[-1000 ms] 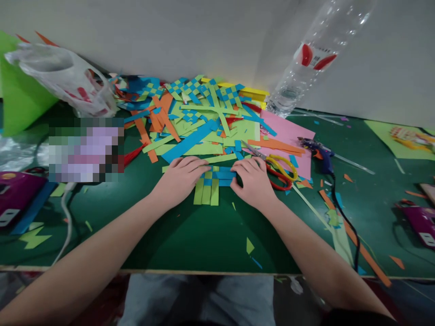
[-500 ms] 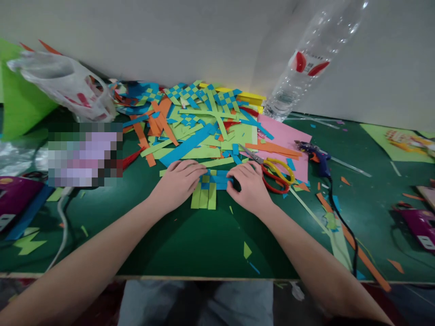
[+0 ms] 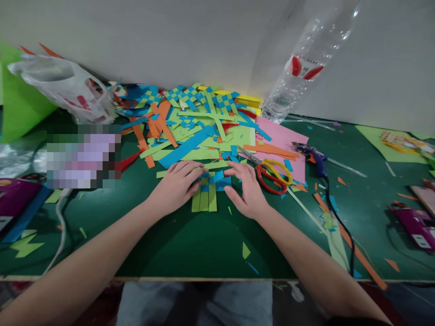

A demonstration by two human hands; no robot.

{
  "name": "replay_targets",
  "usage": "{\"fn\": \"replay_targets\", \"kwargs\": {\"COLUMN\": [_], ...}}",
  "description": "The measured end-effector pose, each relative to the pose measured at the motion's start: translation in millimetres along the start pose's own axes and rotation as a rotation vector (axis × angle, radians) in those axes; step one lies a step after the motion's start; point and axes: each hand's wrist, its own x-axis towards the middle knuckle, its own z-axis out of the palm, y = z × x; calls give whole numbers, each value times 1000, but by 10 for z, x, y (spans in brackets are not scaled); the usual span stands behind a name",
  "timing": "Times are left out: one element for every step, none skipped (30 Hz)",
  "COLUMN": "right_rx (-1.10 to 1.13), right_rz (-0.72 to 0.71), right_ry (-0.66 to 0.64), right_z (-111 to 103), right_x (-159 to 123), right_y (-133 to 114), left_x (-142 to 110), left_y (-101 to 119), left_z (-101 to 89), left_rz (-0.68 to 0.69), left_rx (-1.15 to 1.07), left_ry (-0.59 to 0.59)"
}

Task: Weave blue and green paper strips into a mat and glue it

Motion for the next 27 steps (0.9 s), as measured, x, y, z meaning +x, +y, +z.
{"fn": "replay_targets", "kwargs": {"right_rx": [4, 9, 16, 24, 34, 44, 55, 64, 69, 72, 71, 66, 59, 50, 43, 37, 34, 33, 33, 33, 31, 26, 15, -3, -34, -91, -162], "right_rz": [-12, -24, -36, -49, -62, -76, -89, -101, -111, -121, -128, -132, -134, -135, -136, -139, -144, -150, -158, -167, -176, -183, -190, -198, -204, -191, -169], "right_ry": [-10, -23, -36, -48, -58, -65, -72, -81, -91, -102, -113, -123, -132, -139, -147, -154, -159, -163, -166, -168, -170, -174, -175, -166, -137, -89, -14], "right_z": [-5, -9, -12, -14, -16, -16, -16, -15, -14, -12, -11, -9, -9, -9, -10, -12, -14, -16, -18, -18, -17, -17, -19, -26, -42, -71, -116], "right_x": [0, 0, 1, 3, 4, 5, 7, 8, 10, 11, 13, 14, 14, 15, 14, 14, 13, 12, 12, 12, 12, 14, 18, 25, 34, 47, 62], "right_y": [-2, -3, -4, -5, -6, -6, -7, -8, -9, -9, -8, -6, -3, 0, 4, 6, 6, 4, -2, -10, -20, -27, -30, -24, -6, 30, 83], "left_x": [4, 7, 10, 12, 13, 13, 12, 11, 9, 7, 6, 4, 3, 2, 2, 2, 2, 2, 2, 3, 4, 4, 4, 3, 2, 1, -1], "left_y": [10, 20, 30, 38, 44, 47, 49, 49, 48, 47, 44, 41, 36, 30, 23, 15, 7, 0, -7, -12, -15, -16, -16, -15, -15, -14, -15], "left_z": [-9, -18, -27, -37, -46, -54, -61, -67, -73, -78, -81, -83, -84, -82, -79, -74, -68, -63, -58, -55, -53, -53, -54, -56, -59, -61, -62], "left_rz": [5, 10, 16, 26, 42, 66, 92, 118, 140, 158, 170, 178, 184, 189, 193, 197, 199, 201, 203, 204, 205, 205, 203, 199, 194, 188, 183], "left_rx": [-16, -25, -26, -16, 1, 20, 39, 53, 63, 68, 71, 74, 76, 79, 81, 83, 82, 78, 72, 63, 55, 49, 48, 48, 48, 47, 43], "left_ry": [14, 36, 66, 101, 143, 184, 223, 255, 279, 296, 306, 312, 316, 320, 322, 324, 328, 333, 335, 333, 330, 325, 318, 312, 307, 305, 304]}}
